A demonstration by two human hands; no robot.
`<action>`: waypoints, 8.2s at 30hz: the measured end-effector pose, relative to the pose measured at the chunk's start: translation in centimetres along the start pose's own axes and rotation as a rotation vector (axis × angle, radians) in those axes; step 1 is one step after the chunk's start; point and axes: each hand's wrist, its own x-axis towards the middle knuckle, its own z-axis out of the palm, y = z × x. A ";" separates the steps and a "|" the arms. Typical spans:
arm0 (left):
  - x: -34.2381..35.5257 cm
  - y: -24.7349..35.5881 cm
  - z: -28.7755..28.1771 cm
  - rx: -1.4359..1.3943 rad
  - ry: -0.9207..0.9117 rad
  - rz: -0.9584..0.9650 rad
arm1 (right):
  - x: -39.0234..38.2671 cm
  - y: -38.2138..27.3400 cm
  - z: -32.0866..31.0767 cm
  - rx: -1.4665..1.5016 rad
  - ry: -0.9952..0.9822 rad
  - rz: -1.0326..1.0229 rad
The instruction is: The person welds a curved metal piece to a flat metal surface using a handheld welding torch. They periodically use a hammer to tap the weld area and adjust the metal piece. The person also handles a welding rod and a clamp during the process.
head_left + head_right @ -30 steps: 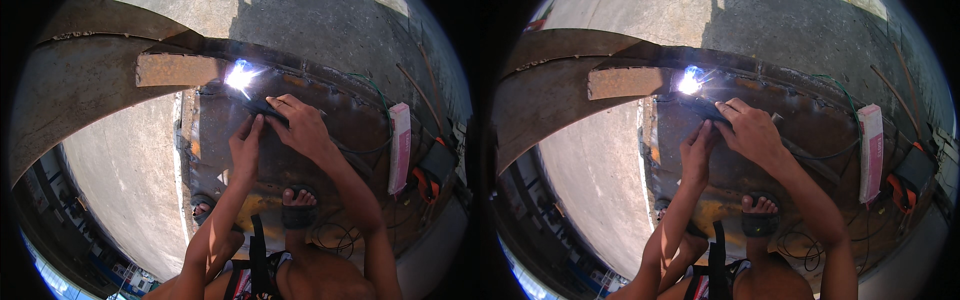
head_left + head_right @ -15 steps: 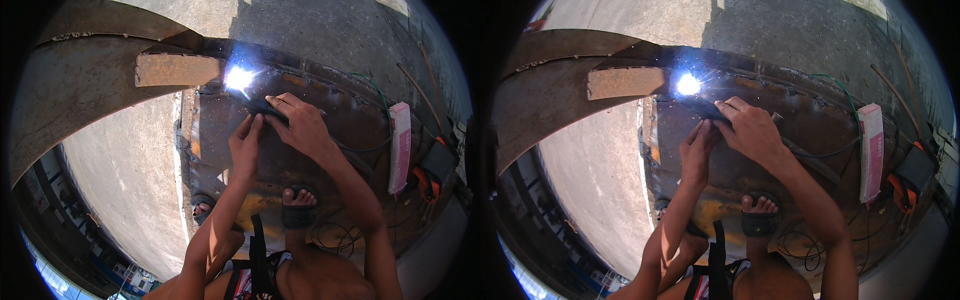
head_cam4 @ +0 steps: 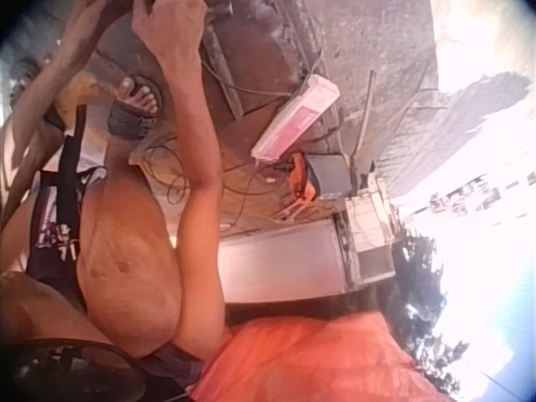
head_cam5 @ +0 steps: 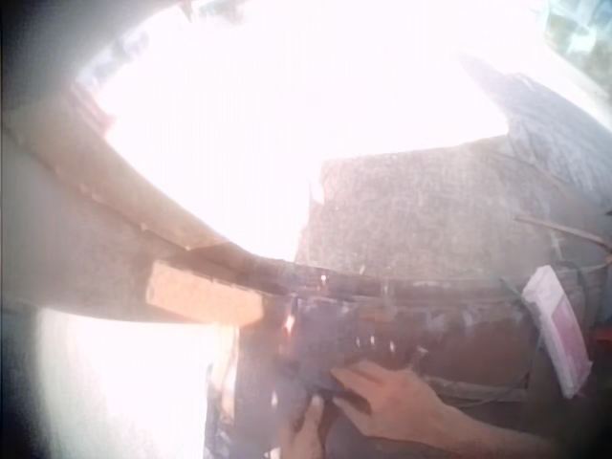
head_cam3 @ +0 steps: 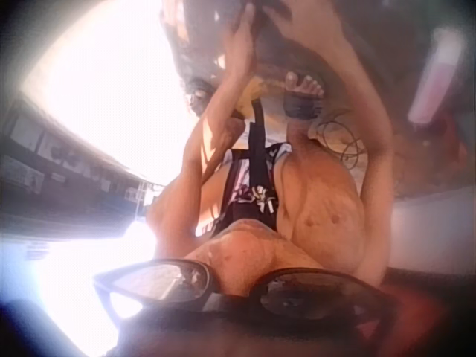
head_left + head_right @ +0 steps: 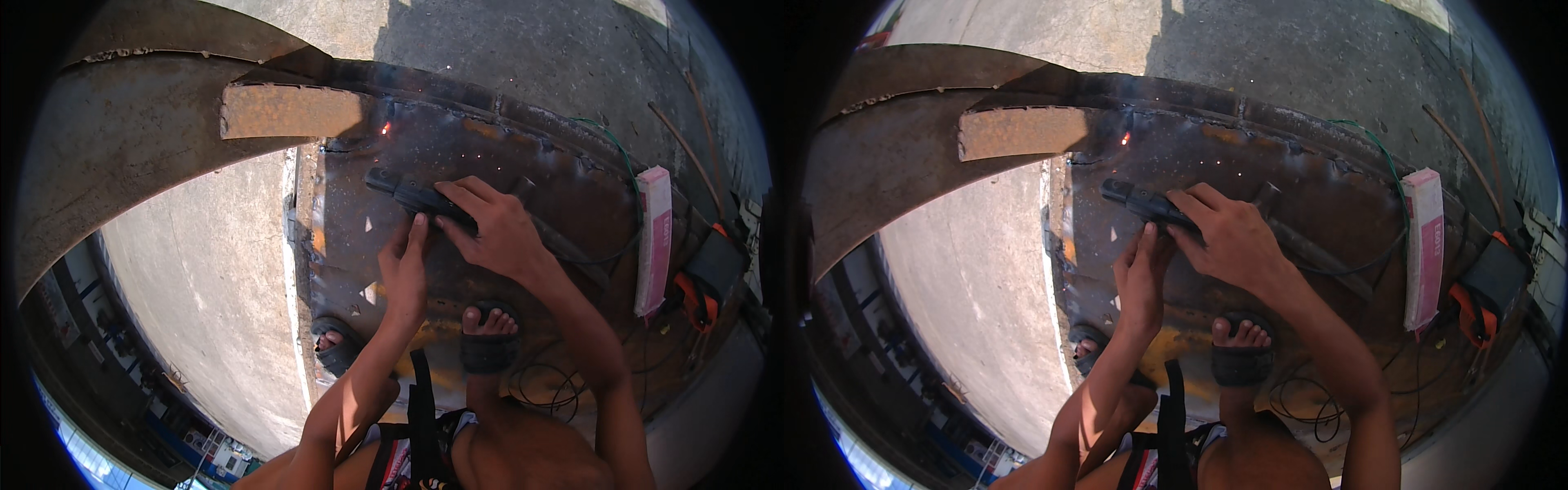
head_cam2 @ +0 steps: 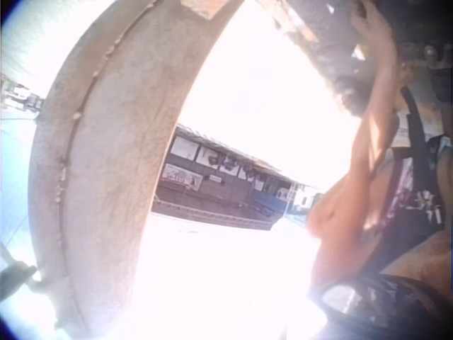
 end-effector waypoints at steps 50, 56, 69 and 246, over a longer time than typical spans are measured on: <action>2.3 0.7 2.1 -0.128 -0.033 0.033 | 3.1 3.6 -0.3 -0.121 0.073 -0.087; 0.6 0.3 1.6 -0.141 -0.034 0.050 | 1.8 2.3 -1.2 -0.018 0.055 -0.087; 0.8 0.1 1.5 -0.087 -0.028 -0.013 | 2.0 2.6 -0.8 -0.061 0.035 -0.100; 2.0 -0.2 -3.3 -0.073 0.100 0.137 | 0.6 -3.6 6.9 -0.154 0.010 0.183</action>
